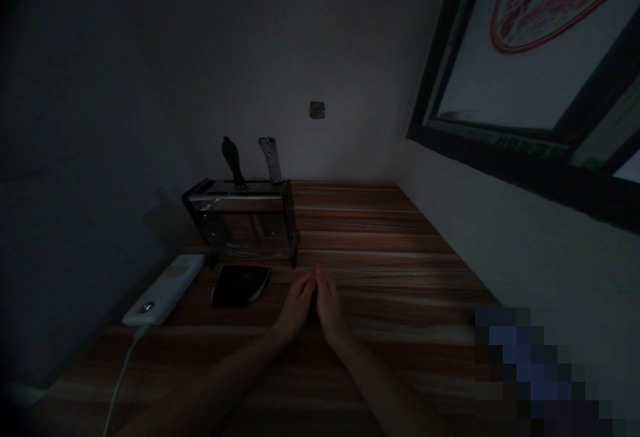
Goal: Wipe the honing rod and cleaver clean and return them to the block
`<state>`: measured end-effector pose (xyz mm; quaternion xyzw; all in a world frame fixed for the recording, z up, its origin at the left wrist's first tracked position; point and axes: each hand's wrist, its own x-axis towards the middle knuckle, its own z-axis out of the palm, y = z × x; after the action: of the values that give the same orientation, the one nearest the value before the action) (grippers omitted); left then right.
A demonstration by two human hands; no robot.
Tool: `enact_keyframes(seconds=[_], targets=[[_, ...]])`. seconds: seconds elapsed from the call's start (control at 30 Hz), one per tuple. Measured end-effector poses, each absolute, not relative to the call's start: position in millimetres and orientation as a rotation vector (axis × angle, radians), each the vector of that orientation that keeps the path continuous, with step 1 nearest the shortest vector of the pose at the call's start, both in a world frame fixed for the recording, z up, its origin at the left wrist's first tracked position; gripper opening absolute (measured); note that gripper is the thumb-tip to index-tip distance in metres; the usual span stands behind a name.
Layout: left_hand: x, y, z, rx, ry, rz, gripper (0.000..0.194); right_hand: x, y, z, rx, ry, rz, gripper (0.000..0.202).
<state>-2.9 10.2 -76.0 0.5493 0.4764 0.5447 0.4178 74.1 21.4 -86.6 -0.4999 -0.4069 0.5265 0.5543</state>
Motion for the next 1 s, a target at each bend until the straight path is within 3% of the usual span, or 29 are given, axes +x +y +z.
enact_keyframes(seconds=[1.0], targets=[[-2.8, 11.6, -76.1, 1.408, 1.196, 1.348, 0.028, 74.6, 21.1, -89.3, -1.17, -0.965, 1.257, 0.048]])
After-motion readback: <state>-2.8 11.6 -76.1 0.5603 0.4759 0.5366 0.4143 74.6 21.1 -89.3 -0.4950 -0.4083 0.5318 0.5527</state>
